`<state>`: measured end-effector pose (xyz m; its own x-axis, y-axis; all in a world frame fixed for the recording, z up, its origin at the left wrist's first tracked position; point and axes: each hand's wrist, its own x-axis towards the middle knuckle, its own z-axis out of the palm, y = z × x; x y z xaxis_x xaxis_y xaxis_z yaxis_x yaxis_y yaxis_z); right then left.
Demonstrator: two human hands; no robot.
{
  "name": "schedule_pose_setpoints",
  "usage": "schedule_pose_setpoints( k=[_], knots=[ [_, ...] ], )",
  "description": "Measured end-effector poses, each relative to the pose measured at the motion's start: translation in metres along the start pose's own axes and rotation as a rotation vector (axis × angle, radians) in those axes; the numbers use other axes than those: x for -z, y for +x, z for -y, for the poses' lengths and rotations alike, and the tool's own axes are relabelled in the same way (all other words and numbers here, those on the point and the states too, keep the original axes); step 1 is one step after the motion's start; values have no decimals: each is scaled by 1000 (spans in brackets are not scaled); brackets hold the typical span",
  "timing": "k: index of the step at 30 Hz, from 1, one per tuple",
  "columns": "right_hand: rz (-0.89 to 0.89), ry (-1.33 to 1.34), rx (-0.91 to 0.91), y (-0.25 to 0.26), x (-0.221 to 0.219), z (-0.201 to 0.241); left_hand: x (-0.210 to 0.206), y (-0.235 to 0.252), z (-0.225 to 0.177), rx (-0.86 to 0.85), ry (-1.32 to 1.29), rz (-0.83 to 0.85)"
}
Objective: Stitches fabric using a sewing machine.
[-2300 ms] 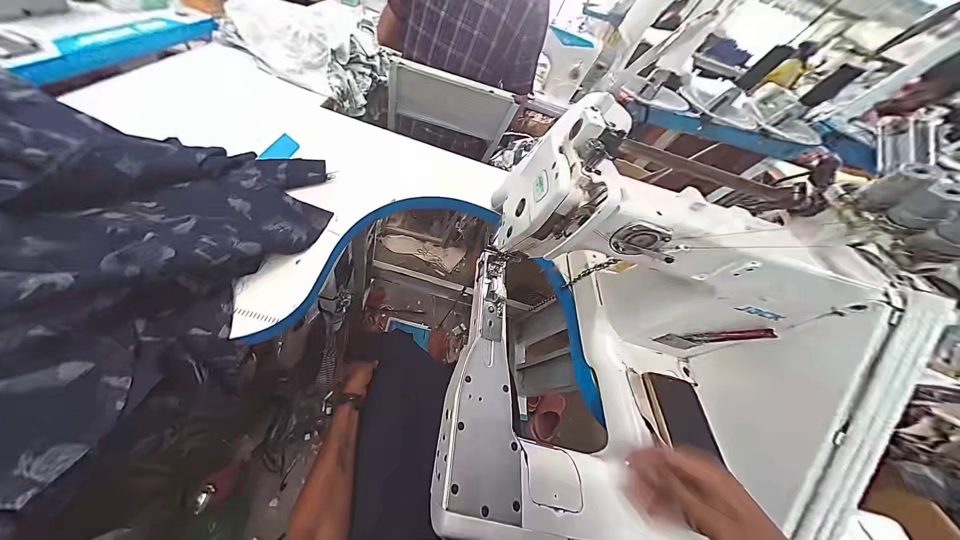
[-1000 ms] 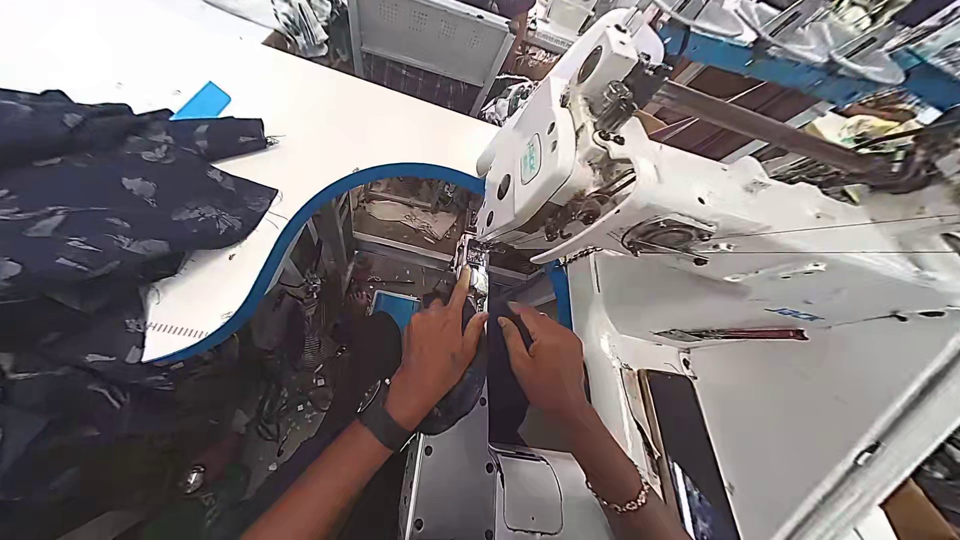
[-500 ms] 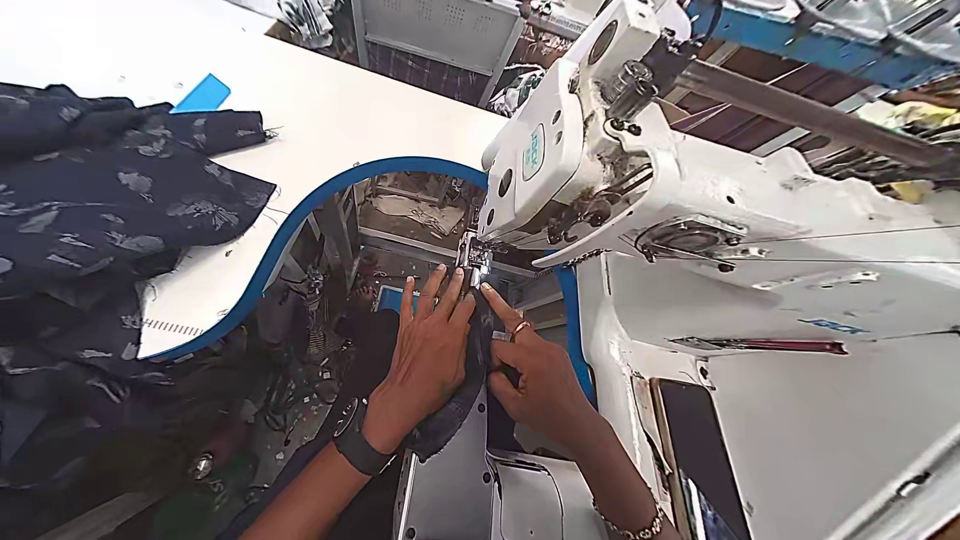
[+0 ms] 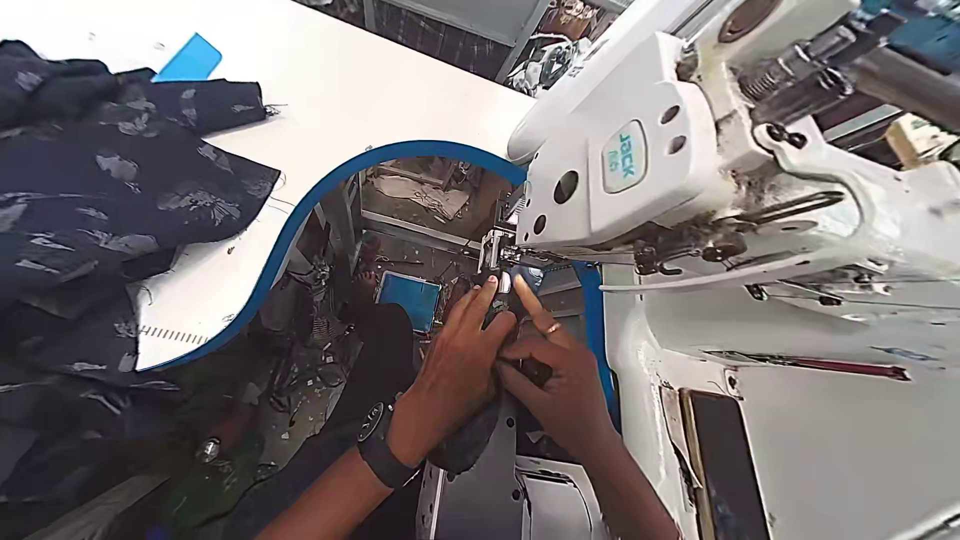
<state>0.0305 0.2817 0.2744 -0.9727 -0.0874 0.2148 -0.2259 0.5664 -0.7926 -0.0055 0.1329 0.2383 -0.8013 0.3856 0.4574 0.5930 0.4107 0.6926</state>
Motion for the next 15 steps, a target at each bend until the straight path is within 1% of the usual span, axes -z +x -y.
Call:
schedule_pose_setpoints(
  k=[1,5,7,12,15],
  knots=[
    [-5,21,-23,-3,0,1,0,-1,-1,11,-17,1],
    [75,296,-104,6,12,-13,-5,3,-1,24,0,-14],
    [100,351,-119,7,14,-17,-6,4,-3,35,22,-8],
    [65,346,-120,9,10,-13,-6,8,-3,45,31,-17],
    [-16,230,-115,5,-2,-6,-10,10,-1,91,-20,-30]
  ],
)
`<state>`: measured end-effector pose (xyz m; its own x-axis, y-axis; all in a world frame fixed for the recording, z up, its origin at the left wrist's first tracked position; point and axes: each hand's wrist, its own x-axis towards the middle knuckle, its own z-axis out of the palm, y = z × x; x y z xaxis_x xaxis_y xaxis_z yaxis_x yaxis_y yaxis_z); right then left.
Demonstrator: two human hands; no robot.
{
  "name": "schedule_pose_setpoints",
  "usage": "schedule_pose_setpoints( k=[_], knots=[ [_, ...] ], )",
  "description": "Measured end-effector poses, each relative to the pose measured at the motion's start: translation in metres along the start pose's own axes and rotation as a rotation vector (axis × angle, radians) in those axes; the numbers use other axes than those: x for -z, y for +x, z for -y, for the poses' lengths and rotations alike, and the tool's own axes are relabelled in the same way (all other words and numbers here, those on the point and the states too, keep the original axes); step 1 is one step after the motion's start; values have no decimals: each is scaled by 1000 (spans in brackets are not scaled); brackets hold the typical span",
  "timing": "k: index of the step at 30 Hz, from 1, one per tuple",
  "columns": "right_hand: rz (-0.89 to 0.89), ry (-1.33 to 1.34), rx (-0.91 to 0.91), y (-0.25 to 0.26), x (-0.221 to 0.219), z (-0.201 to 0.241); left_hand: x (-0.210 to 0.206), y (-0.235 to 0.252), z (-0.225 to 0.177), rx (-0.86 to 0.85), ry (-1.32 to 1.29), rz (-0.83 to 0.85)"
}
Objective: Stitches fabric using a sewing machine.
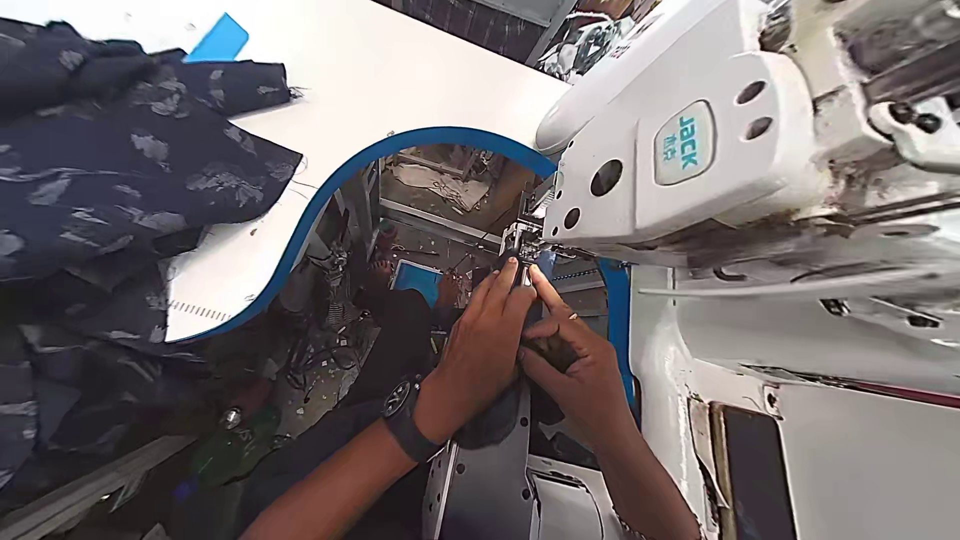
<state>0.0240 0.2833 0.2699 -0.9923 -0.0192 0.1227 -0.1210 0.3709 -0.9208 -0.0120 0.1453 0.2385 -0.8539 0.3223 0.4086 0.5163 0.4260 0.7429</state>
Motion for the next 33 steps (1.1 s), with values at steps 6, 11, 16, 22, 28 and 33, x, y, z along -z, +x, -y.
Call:
schedule_pose_setpoints(
  k=[6,11,16,22,28,33],
  knots=[
    [-236,-582,58,-14,-14,28,-1,12,2,80,-90,-58],
    [114,-668,-152,-101,47,11,71,-49,-43,350,-145,407],
    [180,-963,318,-101,16,66,41,-76,-31,16,-16,-7],
    [154,-1049,23,-96,-14,84,17,-47,-19,55,-97,-115],
    [131,-992,-111,-88,45,81,57,-71,20,424,-119,108],
    [284,-668,-139,-97,59,36,45,-100,12,224,-237,-114]
  ],
)
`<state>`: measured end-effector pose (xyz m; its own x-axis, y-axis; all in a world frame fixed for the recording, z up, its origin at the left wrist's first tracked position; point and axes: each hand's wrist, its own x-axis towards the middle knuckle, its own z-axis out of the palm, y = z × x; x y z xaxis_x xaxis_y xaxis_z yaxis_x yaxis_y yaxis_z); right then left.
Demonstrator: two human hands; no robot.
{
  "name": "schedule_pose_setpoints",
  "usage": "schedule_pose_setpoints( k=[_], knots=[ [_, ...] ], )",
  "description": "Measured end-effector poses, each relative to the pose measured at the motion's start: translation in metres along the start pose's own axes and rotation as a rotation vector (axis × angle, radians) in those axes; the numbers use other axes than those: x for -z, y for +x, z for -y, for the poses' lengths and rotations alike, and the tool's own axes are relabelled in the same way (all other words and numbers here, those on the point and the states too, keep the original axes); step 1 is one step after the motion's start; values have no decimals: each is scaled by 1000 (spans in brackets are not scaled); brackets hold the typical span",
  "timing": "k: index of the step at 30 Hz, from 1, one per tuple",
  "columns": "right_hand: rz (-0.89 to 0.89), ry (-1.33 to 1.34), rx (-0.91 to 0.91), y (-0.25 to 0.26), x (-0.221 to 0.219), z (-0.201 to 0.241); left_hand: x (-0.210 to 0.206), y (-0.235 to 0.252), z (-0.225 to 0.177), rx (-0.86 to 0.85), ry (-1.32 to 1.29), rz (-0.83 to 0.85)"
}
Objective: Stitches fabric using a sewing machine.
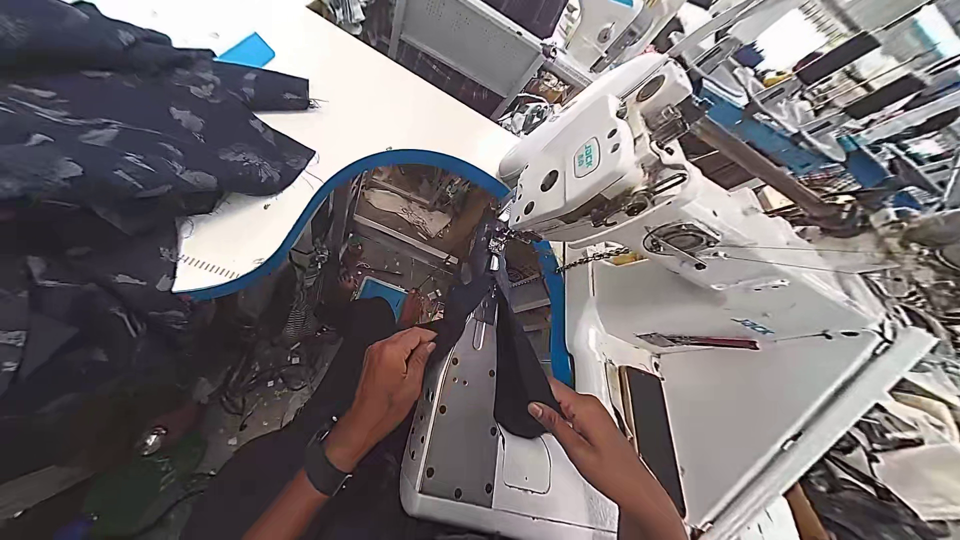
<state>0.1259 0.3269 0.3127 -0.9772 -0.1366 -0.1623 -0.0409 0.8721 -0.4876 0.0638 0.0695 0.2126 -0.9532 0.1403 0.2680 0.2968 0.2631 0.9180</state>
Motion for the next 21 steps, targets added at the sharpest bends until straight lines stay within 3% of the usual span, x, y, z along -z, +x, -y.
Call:
schedule_pose_setpoints(
  k=[4,7,10,13,18,21],
  knots=[
    [-169,-475,187,6,4,64,-18,-1,-32,-447,68,5],
    [-93,-538,120,13,-24,83,-27,2,-31,-439,74,6],
    [134,-470,-75,25,-9,81,-27,15,-36,-256,137,-2],
    [44,-634,51,32,12,104,-20,13,-46,-120,219,117],
    [229,-493,-53,42,8,100,-25,29,-25,-364,150,66],
    [135,-569,13,41,13,101,-44,38,-22,-410,112,-25]
  ],
)
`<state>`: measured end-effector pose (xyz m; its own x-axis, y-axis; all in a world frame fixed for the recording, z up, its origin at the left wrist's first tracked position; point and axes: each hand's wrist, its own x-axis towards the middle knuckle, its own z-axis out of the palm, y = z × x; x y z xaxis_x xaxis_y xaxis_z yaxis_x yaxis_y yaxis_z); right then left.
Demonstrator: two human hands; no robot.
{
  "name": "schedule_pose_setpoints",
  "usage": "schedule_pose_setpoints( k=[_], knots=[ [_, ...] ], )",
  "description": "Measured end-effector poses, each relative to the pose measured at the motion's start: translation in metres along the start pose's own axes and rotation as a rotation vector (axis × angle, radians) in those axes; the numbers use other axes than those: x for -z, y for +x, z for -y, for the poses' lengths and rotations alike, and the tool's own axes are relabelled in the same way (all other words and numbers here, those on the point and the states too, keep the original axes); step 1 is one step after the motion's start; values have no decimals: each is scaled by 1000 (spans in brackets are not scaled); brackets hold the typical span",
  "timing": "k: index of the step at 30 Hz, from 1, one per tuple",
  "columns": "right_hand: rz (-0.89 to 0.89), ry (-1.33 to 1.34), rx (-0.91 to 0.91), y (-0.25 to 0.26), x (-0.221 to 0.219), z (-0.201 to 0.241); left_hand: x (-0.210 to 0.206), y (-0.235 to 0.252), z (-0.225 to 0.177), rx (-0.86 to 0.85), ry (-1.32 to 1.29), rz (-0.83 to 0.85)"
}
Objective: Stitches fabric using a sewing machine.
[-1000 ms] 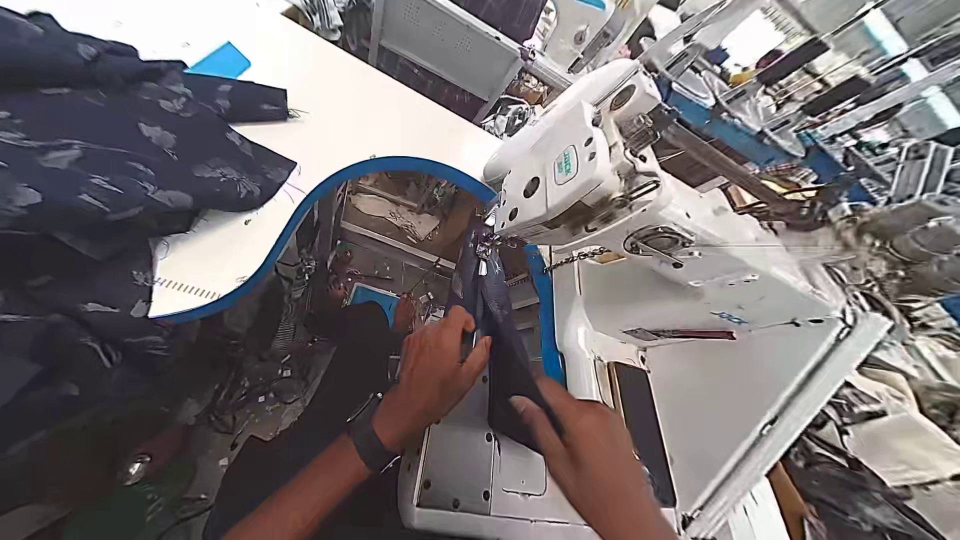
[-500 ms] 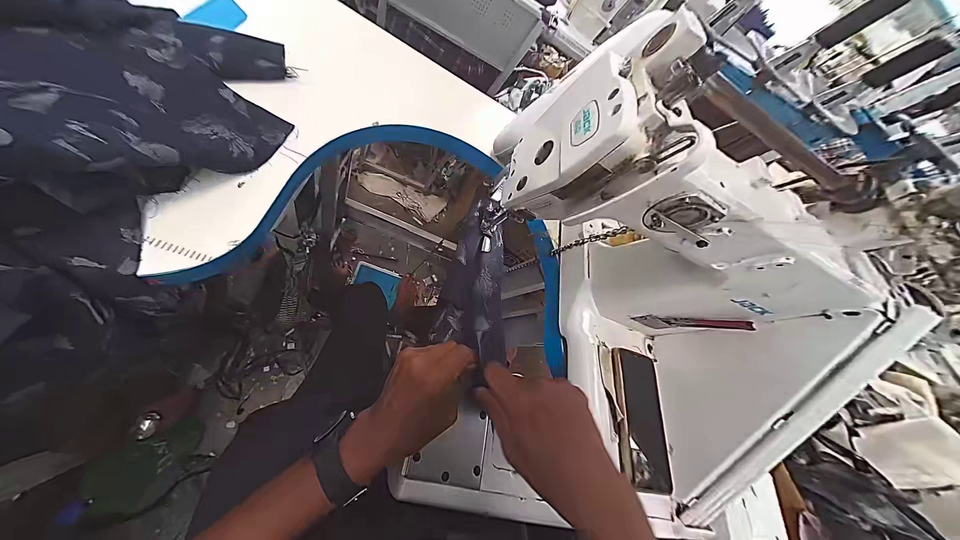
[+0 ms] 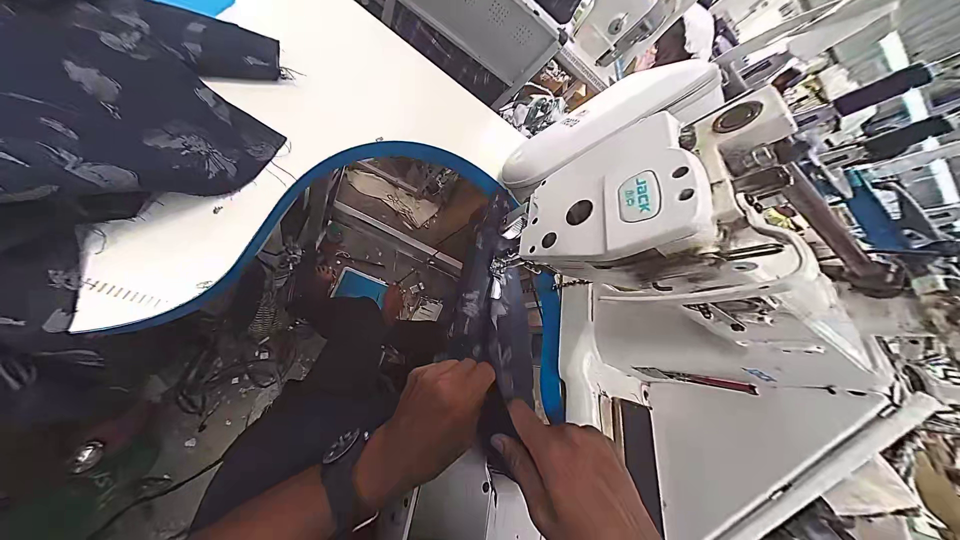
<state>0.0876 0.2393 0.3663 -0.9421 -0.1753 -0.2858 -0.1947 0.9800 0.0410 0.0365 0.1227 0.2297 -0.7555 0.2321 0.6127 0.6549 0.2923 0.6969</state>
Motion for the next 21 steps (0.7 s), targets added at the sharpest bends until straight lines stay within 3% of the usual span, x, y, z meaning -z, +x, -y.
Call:
schedule_pose_setpoints(
  k=[2,5,8,13,15,18,20,21],
  knots=[
    [60,64,-17,3,4,-2,0,10,-2,69,63,9],
    [111,38,-36,4,3,-1,19,-2,-18,215,59,188],
    [29,-137,9,17,-3,5,27,-17,-14,102,32,158],
    [206,-30,-52,49,3,-2,11,-2,5,15,-29,65],
    [259,76,-108,47,-2,-16,19,-1,13,101,-142,122],
    [295,202,-189,10,-45,-54,64,-21,42,277,-284,280],
    [117,281,-56,-21,-74,-74,91,-22,60,256,-223,397],
    [-8,236,32,-34,-67,-67,96,-16,55,179,-155,417]
  ],
)
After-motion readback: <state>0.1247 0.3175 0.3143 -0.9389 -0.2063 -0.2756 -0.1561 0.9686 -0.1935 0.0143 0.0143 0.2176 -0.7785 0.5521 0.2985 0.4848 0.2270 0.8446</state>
